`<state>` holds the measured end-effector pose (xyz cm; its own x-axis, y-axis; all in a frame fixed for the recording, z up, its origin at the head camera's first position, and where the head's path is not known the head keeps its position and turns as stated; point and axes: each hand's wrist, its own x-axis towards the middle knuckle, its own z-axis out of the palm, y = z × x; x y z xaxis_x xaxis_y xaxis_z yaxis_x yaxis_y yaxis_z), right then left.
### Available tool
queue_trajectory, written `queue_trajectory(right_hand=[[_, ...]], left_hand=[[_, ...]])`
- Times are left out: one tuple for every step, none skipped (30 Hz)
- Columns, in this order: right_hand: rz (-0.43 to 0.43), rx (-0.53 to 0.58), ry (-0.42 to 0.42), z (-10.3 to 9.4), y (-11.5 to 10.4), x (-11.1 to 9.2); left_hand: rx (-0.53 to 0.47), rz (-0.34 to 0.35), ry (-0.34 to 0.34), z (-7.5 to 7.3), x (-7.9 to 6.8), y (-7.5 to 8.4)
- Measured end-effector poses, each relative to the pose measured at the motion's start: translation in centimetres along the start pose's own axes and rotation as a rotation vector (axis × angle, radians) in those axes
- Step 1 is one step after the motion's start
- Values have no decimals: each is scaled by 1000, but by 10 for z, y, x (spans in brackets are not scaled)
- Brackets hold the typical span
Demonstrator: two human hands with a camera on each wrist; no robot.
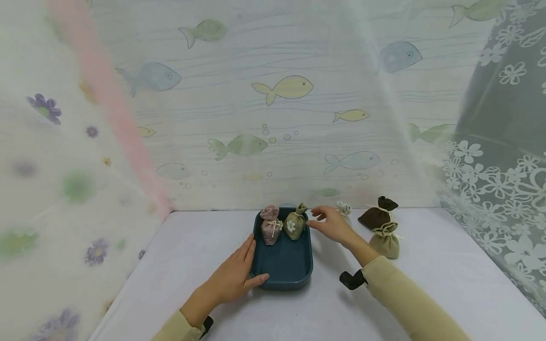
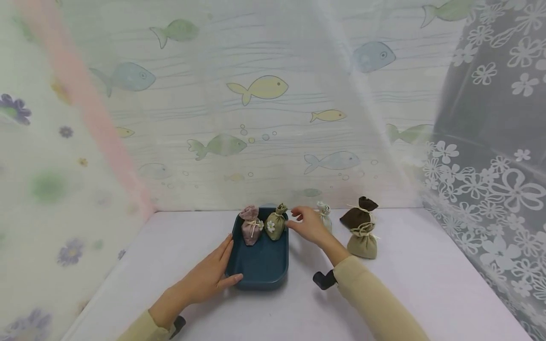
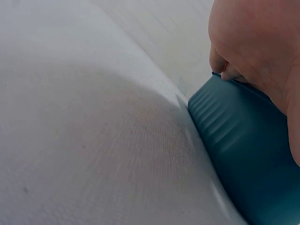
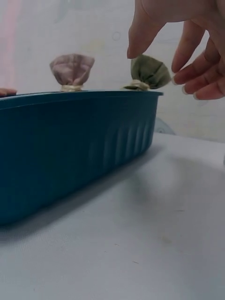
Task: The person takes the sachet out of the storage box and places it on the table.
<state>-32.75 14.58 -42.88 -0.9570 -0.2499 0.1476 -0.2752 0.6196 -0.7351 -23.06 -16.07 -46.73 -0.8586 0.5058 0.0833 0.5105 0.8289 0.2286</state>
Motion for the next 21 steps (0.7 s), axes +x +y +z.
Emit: queue_trajectory(right_hand=[[6, 5, 3, 1, 0, 2], [10, 9, 6, 3, 0, 3], [16, 15, 10, 5, 0, 5], [18, 19, 14, 6, 0, 6], [16, 22, 17, 8, 0, 7], [17, 25, 21, 9, 0, 9], [21, 32, 25, 11, 0, 10], [27, 37, 30, 13, 0, 11], [30, 37, 35, 14, -1, 12], [32, 36, 40, 16, -1, 13], [34, 32, 45, 18, -2, 14], [43, 29, 49, 19, -3, 15], [45, 24, 53, 21, -3, 16], [46, 19, 55, 22, -4, 17], [46, 17, 58, 24, -5, 18], [45, 22, 60, 25, -6, 19], [36, 25, 62, 26, -8, 20], [33, 33, 63, 27, -9, 20], [25, 39, 64, 28, -11, 21], [22, 43, 63, 30, -12, 21], [20, 50, 64, 31, -13, 22]], left_hand=[[-2, 1, 3, 0, 0, 0], [-3, 1, 7, 0, 0, 0], [0, 2, 10, 1, 0, -1], [2, 2, 11, 1, 0, -1], [1, -1, 8, 1, 0, 0], [0, -3, 5, 1, 0, 0], [-1, -4, 2, 1, 0, 0], [-4, -4, 0, 1, 0, 0], [-7, -6, -4, 1, 0, 0], [-13, -10, -10, 1, 0, 1], [-15, -10, -12, 1, 0, 1], [-16, -9, -13, 1, -1, 2], [-17, -9, -14, 0, -1, 2], [-18, -11, -15, 0, -1, 2], [-18, -13, -16, 0, -1, 2], [-16, -14, -15, 0, -1, 3], [-15, -9, -10, 0, -1, 3], [-17, -10, -9, 0, -1, 3], [-18, -7, -5, -1, -1, 3], [-19, -7, -2, -1, -2, 3], [-21, -7, 0, -1, -2, 3]])
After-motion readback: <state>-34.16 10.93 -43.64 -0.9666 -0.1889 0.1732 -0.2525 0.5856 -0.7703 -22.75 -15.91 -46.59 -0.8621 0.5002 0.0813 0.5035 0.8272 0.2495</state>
